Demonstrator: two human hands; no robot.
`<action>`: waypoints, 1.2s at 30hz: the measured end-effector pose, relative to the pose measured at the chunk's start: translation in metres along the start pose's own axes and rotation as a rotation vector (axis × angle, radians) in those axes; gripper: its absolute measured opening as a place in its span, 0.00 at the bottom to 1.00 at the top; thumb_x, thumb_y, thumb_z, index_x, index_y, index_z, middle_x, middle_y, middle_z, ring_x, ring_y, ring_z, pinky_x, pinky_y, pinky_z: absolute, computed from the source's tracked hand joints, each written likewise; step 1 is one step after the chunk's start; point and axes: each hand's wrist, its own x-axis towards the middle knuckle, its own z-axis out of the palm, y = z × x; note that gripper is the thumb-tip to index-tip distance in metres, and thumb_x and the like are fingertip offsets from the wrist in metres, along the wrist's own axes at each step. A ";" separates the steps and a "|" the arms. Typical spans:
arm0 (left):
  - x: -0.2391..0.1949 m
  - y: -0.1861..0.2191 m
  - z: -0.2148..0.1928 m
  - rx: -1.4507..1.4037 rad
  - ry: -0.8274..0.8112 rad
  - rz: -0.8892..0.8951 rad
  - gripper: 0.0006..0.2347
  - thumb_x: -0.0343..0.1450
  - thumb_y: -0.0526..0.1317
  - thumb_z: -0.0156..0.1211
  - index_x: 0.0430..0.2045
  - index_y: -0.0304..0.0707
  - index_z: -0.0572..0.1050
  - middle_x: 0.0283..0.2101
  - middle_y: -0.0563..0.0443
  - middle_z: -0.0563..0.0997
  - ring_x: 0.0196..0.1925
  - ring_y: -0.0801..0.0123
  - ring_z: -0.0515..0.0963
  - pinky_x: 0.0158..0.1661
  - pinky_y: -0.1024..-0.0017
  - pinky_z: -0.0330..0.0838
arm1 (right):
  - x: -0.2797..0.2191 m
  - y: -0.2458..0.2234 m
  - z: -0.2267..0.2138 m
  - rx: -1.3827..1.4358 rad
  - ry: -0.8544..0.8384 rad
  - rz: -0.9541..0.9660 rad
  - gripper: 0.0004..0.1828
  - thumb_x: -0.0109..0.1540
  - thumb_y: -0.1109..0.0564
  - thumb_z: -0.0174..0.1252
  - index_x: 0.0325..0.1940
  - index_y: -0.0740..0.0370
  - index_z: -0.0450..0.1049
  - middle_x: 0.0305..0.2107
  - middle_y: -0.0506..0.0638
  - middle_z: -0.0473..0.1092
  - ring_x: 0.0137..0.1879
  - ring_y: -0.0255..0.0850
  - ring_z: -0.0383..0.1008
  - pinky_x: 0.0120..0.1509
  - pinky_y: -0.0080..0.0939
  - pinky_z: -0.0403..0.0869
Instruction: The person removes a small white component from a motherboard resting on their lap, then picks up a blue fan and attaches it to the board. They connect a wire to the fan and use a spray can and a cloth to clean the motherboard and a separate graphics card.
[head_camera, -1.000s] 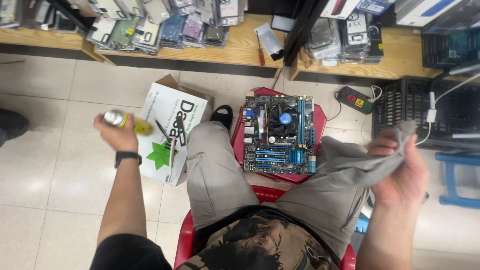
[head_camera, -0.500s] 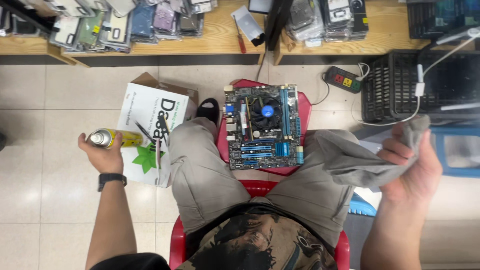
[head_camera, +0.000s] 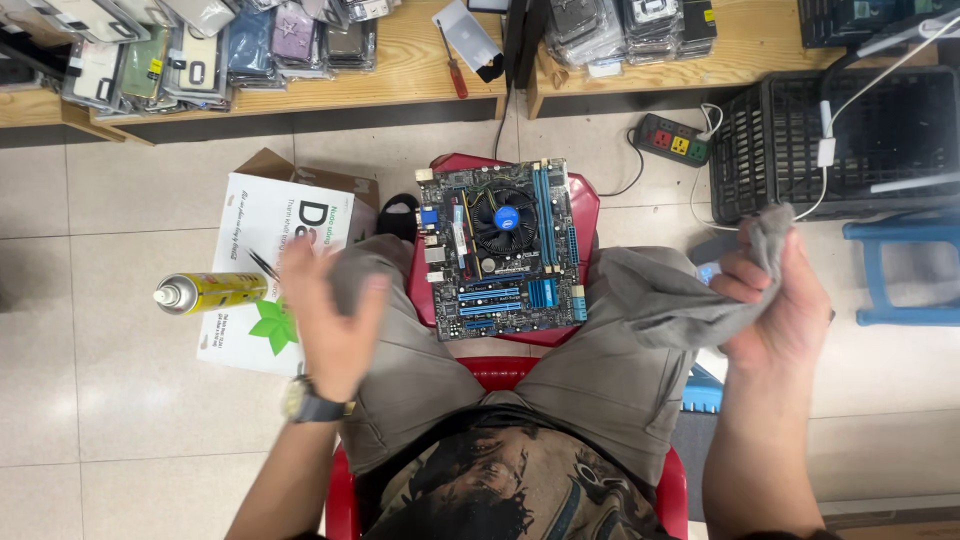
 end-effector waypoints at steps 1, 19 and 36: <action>0.005 0.020 0.015 -0.001 -0.001 0.001 0.24 0.80 0.46 0.72 0.69 0.39 0.73 0.78 0.34 0.68 0.86 0.36 0.61 0.83 0.33 0.53 | 0.003 0.003 0.000 0.000 0.001 -0.002 0.08 0.80 0.59 0.59 0.62 0.63 0.76 0.46 0.53 0.74 0.34 0.33 0.71 0.34 0.24 0.71; 0.105 0.023 0.106 0.548 -0.677 0.053 0.22 0.79 0.54 0.66 0.64 0.42 0.82 0.78 0.39 0.69 0.87 0.36 0.53 0.81 0.30 0.30 | 0.023 0.059 -0.075 -0.196 0.257 0.068 0.07 0.77 0.54 0.60 0.58 0.55 0.79 0.48 0.52 0.80 0.33 0.28 0.73 0.32 0.17 0.69; 0.111 0.033 0.072 -0.603 -0.352 -0.312 0.12 0.85 0.40 0.57 0.33 0.47 0.61 0.51 0.43 0.92 0.47 0.70 0.82 0.46 0.76 0.70 | 0.024 0.075 -0.099 -0.326 0.173 -0.020 0.14 0.76 0.54 0.60 0.66 0.58 0.80 0.54 0.59 0.82 0.35 0.32 0.71 0.33 0.21 0.70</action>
